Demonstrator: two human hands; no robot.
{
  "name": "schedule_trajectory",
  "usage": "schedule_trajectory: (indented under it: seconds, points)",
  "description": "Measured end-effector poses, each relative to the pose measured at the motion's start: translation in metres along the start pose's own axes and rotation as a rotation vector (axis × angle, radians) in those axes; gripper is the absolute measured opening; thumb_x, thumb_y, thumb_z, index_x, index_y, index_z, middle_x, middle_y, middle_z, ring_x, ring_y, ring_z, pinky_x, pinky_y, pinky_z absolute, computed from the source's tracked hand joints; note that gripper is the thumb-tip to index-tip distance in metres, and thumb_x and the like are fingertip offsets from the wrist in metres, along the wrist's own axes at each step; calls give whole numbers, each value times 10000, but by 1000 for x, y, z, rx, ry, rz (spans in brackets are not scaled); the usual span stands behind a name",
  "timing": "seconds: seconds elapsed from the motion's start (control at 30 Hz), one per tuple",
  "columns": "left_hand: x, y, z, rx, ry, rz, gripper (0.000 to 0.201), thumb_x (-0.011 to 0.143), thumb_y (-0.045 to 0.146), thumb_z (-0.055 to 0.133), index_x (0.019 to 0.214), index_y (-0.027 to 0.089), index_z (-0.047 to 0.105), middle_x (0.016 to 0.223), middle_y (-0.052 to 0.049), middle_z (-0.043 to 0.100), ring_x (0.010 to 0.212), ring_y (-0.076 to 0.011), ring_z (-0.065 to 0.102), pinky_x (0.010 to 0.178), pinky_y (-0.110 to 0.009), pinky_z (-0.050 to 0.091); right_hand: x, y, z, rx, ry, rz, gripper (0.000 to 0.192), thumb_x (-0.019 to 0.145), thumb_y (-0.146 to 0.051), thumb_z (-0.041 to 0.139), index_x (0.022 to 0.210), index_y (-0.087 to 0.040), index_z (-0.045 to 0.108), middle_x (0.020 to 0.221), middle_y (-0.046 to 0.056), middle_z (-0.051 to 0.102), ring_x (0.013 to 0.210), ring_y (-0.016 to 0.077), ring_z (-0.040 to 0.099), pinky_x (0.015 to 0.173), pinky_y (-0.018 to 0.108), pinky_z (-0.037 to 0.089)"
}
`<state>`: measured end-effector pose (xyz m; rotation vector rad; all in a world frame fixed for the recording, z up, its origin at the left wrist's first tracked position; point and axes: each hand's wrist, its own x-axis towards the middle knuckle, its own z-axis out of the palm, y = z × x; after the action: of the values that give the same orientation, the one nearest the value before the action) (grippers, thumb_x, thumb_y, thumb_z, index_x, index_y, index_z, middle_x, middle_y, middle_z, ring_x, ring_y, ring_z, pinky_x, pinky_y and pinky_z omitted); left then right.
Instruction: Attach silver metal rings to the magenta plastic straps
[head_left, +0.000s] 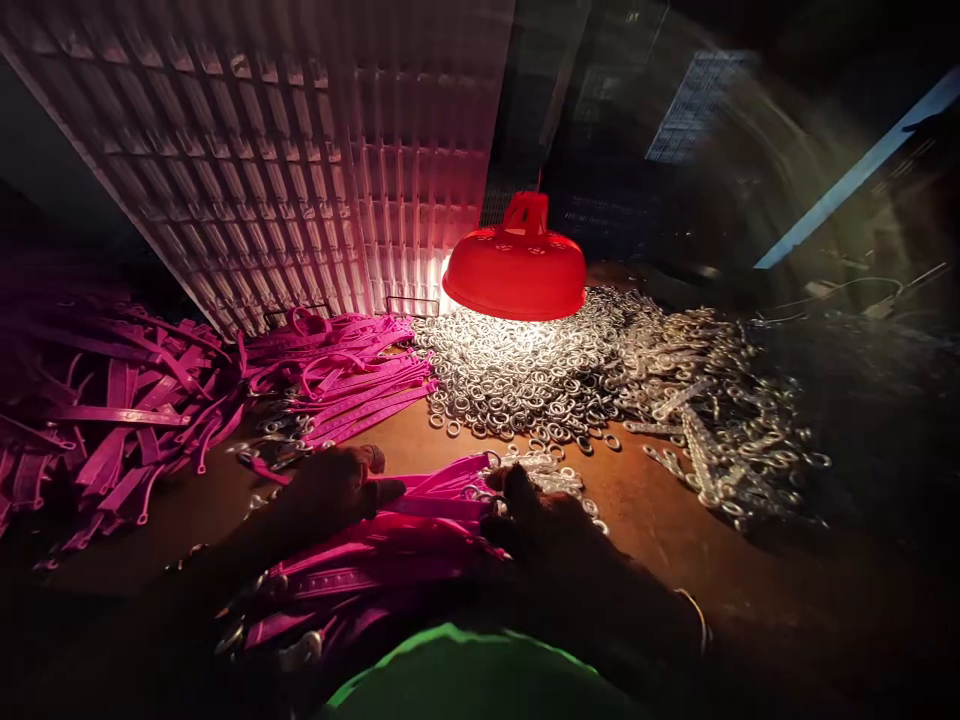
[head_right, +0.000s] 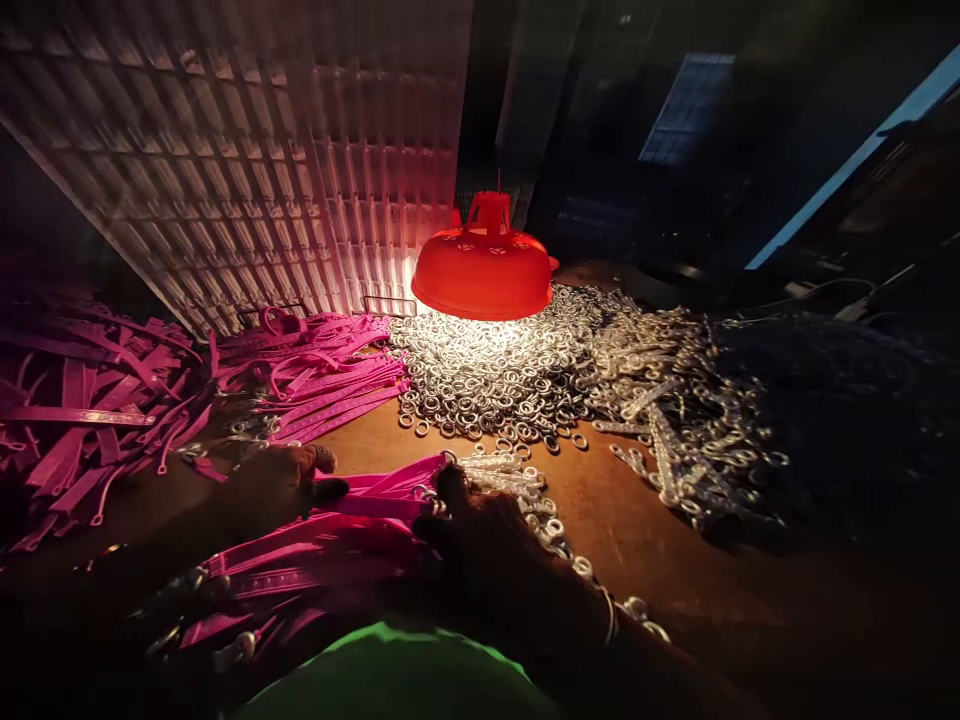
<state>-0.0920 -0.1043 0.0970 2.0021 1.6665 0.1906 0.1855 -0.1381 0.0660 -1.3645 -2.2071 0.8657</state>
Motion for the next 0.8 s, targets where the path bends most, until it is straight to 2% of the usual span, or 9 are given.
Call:
schedule_trajectory:
  seconds: [0.1, 0.2, 0.27, 0.33, 0.43, 0.53, 0.67, 0.73, 0.8]
  points:
    - [3, -11, 29, 222, 30, -3, 455, 792, 503, 498, 1088, 185, 635, 993, -110, 629, 939, -257, 568, 819, -331, 394, 2, 0, -1, -298, 61, -31, 376, 829, -408, 526, 1095, -144, 554, 812, 94, 620, 619, 170, 536, 536, 250, 276]
    - [7, -16, 49, 338, 83, -19, 496, 793, 539, 484, 1136, 212, 634, 1079, -124, 572, 1035, -293, 488, 921, -413, 330, -4, -5, -6, -566, 178, -118, 312, 819, -433, 546, 1012, -199, 619, 972, 112, 612, 816, 235, 558, 666, 317, 342]
    - [8, -19, 53, 356, 144, 23, 509, 780, 564, 503, 1137, 227, 637, 1195, -137, 528, 1121, -322, 422, 981, -461, 254, -8, -10, -4, -665, 306, -217, 353, 835, -457, 520, 1076, -219, 619, 1124, 132, 571, 1003, 296, 508, 790, 403, 335]
    - [9, -20, 52, 321, 107, 71, 531, 796, 566, 485, 1174, 214, 607, 1237, -147, 520, 1145, -324, 421, 984, -454, 255, -7, -16, 7, -725, 404, -344, 437, 853, -466, 491, 1211, -225, 559, 1229, 145, 517, 1143, 328, 422, 887, 459, 288]
    - [9, -21, 53, 271, 1, 103, 576, 856, 562, 361, 1203, 149, 563, 1080, -174, 612, 1009, -320, 530, 886, -429, 340, 8, -21, 35, -778, 397, -500, 466, 853, -387, 521, 1299, -253, 496, 1298, 142, 483, 1243, 348, 339, 970, 499, 204]
    - [7, -25, 59, 264, -4, 101, 561, 875, 552, 301, 1038, 129, 631, 917, -177, 646, 861, -316, 575, 809, -422, 364, 31, -19, 57, -826, 284, -475, 416, 844, -212, 537, 1258, -246, 540, 1228, 155, 551, 1162, 338, 452, 951, 504, 227]
    - [-1, -31, 68, 106, 81, 37, 491, 843, 579, 368, 869, 173, 643, 697, -83, 598, 695, -235, 554, 732, -354, 383, 45, -3, 54, -845, 155, -372, 414, 776, -121, 541, 1181, -195, 586, 933, 133, 663, 831, 264, 599, 794, 398, 353]
    - [-4, -31, 69, 71, 120, 12, 473, 830, 581, 393, 847, 176, 638, 674, -65, 576, 694, -226, 544, 736, -350, 387, 43, 7, 49, -838, 155, -414, 391, 732, -136, 553, 1116, -189, 604, 805, 98, 662, 722, 246, 592, 715, 366, 360]
    - [-4, -28, 68, 125, 77, 12, 472, 843, 556, 376, 856, 162, 636, 717, -81, 592, 729, -237, 550, 756, -369, 392, 41, 17, 49, -853, 209, -469, 367, 701, -124, 549, 1056, -195, 611, 758, 82, 654, 675, 237, 581, 674, 352, 348]
